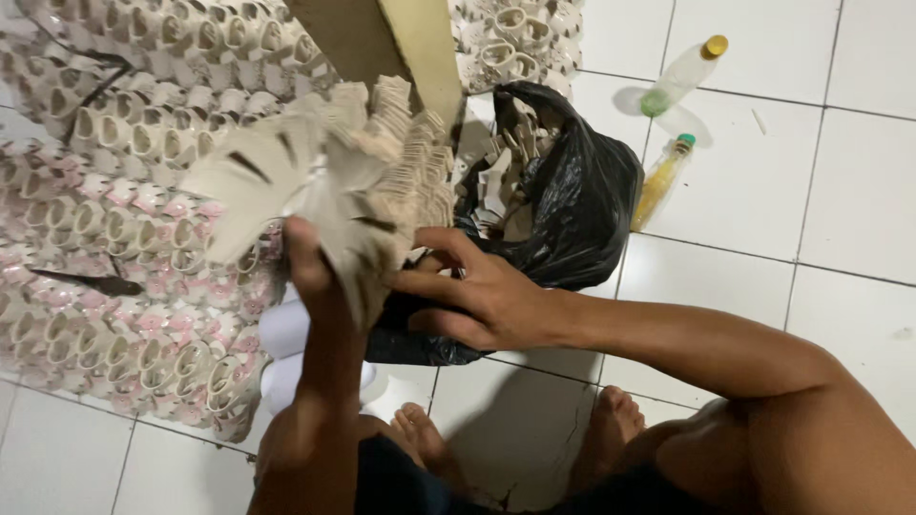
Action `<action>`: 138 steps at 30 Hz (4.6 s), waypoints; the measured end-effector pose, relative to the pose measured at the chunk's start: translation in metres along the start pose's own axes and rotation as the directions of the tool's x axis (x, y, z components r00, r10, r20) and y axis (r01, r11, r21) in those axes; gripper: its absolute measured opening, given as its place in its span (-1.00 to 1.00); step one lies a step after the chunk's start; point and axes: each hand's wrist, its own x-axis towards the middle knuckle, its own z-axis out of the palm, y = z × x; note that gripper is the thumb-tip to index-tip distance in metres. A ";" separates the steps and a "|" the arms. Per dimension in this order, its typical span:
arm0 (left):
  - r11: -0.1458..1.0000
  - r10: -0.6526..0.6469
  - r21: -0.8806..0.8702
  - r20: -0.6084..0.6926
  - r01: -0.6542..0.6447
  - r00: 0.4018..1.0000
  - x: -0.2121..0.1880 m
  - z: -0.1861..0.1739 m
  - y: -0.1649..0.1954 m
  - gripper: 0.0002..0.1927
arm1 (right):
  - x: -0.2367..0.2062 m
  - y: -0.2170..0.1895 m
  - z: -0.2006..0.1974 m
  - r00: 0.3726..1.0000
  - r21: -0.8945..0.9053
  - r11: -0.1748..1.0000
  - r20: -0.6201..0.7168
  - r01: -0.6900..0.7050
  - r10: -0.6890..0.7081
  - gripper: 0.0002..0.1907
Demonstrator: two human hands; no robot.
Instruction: The person sits on the floor and sorts through a black plastic bag containing star-shaped wooden craft parts. They remove the parts, separate them into smaller stacks, and place them on the floor. The person handles the parts by hand without using any tools.
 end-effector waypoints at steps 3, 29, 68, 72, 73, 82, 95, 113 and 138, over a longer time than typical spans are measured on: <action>0.993 0.121 0.006 -0.088 -0.121 0.989 0.004 -0.006 0.016 -0.30 | -0.003 0.011 -0.011 0.993 0.039 0.993 -0.010 0.115 -0.114 -0.62; 0.998 0.042 -0.056 0.062 -0.039 0.997 0.019 -0.082 -0.037 -0.43 | -0.031 0.119 -0.037 0.810 -0.464 0.868 0.433 -0.174 0.394 -0.58; 0.823 -0.099 0.568 0.143 0.000 0.985 -0.004 0.069 0.041 -0.11 | 0.006 0.088 -0.025 0.652 0.925 0.197 0.069 -0.325 0.755 -0.26; 0.738 -0.148 0.673 0.086 0.051 0.985 -0.009 0.072 0.051 -0.17 | 0.000 0.097 -0.020 0.635 0.950 0.150 0.063 -0.275 0.770 -0.33; 0.697 -0.189 0.713 0.074 0.080 0.979 -0.010 0.071 0.055 -0.20 | -0.002 0.098 -0.019 0.617 0.951 0.140 0.063 -0.275 0.785 -0.33; 0.590 -0.080 0.796 0.223 -0.134 0.972 -0.016 0.066 0.072 -0.30 | -0.005 0.095 -0.020 0.651 0.896 0.172 0.155 -0.409 0.743 -0.25; 0.612 -0.011 0.770 0.236 -0.180 0.972 -0.017 0.069 0.065 -0.30 | -0.003 0.091 -0.020 0.569 0.891 0.102 0.190 -0.442 0.800 -0.23; 0.957 -0.092 0.288 0.202 0.030 0.975 -0.010 0.050 0.064 -0.52 | 0.009 0.092 -0.021 0.557 0.765 0.230 0.195 -0.601 0.807 0.16; 0.459 0.854 -0.057 -0.246 -0.887 0.458 -0.118 -0.065 0.170 -0.40 | -0.048 0.213 0.038 0.711 -0.267 0.769 0.295 -0.581 0.639 -0.31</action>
